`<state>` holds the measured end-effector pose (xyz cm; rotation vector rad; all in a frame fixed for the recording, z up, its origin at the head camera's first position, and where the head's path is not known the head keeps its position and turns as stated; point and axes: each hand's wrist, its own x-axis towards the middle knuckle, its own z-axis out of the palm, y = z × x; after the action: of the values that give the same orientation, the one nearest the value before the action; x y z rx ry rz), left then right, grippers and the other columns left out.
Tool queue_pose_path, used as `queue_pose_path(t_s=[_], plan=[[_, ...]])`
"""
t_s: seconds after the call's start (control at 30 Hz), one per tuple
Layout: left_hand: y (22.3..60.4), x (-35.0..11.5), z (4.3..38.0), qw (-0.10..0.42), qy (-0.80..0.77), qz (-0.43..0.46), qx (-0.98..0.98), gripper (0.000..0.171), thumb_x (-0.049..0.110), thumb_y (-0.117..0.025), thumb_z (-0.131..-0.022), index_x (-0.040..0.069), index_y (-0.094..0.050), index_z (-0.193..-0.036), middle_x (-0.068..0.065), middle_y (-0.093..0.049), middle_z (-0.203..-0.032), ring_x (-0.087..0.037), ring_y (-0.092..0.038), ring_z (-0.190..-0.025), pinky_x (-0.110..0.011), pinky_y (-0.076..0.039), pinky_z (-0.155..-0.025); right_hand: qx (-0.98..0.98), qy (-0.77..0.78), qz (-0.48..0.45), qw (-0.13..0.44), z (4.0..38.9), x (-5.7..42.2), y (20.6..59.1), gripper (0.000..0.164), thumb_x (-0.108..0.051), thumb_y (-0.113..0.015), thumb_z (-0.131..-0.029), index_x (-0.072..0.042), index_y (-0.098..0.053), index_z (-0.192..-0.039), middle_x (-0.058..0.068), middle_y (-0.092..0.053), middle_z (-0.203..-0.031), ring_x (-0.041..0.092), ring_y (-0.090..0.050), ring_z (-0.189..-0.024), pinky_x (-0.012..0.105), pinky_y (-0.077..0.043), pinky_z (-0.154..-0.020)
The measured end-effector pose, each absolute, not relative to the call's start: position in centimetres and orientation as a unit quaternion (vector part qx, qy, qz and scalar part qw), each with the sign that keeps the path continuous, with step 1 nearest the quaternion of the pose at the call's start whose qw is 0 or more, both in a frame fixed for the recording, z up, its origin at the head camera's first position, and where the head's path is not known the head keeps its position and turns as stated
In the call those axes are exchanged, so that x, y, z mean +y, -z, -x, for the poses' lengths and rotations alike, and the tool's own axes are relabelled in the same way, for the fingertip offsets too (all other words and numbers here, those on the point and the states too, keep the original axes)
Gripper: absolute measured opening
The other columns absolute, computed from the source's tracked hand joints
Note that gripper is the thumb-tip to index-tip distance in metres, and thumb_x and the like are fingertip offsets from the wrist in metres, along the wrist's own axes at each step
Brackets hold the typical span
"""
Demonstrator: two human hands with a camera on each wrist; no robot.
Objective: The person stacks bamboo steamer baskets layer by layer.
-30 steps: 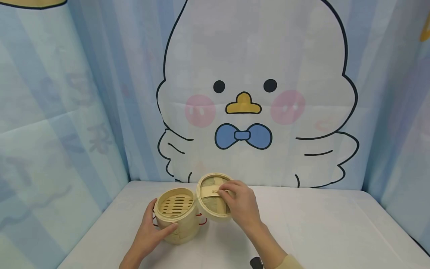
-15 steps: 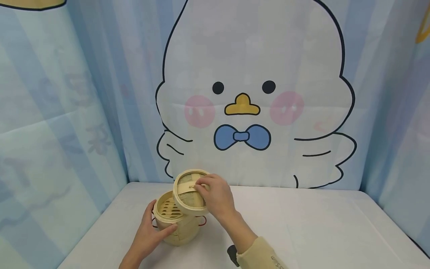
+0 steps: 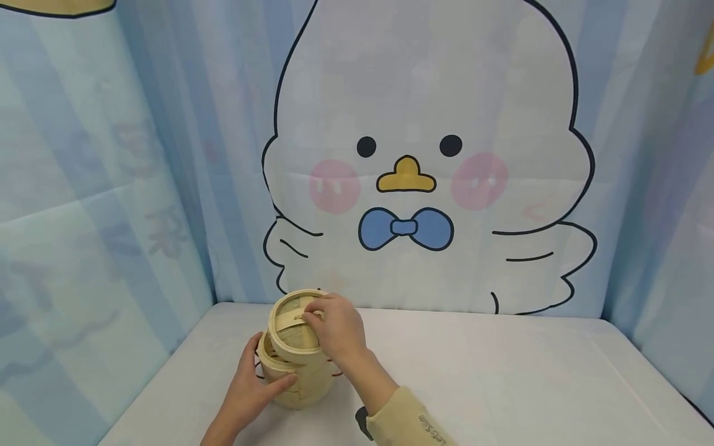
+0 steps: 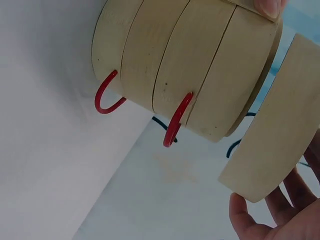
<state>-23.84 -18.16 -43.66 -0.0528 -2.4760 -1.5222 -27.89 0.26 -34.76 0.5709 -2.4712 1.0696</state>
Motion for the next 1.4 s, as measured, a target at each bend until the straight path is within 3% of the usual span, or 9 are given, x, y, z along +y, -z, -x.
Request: queue_pose_path(t_s=[0.33, 0.67, 1.4], plan=[[43.7, -17.9, 24.1, 0.128, 0.525, 0.029, -0.841, 0.104, 0.039, -0.092, -0.072, 0.007, -0.03, -0.149, -0.015, -0.04, -0.146, -0.032, -0.042, -0.129, -0.058, -0.036, -0.105, -0.893, -0.349, -0.209, 0.195, 27.8, -1.3, 34.4, 0.008, -0.019, -0.077, -0.091, -0.012, -0.08, -0.093, 0.004, -0.072, -0.105, 0.024, -0.067, -0.103, 0.043, -0.055, -0.089], [43.5, -17.8, 23.7, 0.125, 0.523, 0.021, -0.843, 0.105, 0.038, -0.092, -0.073, 0.004, -0.029, -0.15, -0.018, -0.04, -0.146, -0.034, -0.042, -0.129, -0.061, -0.036, -0.105, -0.901, -0.345, -0.185, 0.186, 27.6, -2.2, 34.9, 0.007, -0.019, -0.078, -0.091, -0.013, -0.08, -0.091, 0.002, -0.072, -0.103, 0.024, -0.068, -0.101, 0.042, -0.057, -0.087], [43.2, -17.9, 23.6, 0.117, 0.514, 0.001, -0.85, 0.107, 0.039, -0.091, -0.073, 0.001, -0.027, -0.15, -0.021, -0.04, -0.144, -0.034, -0.044, -0.124, -0.059, -0.039, -0.102, -0.927, -0.277, -0.158, 0.199, 27.7, -3.7, 35.0, 0.009, -0.025, -0.078, -0.091, -0.017, -0.081, -0.088, -0.002, -0.073, -0.087, 0.018, -0.068, -0.079, 0.032, -0.053, -0.061]])
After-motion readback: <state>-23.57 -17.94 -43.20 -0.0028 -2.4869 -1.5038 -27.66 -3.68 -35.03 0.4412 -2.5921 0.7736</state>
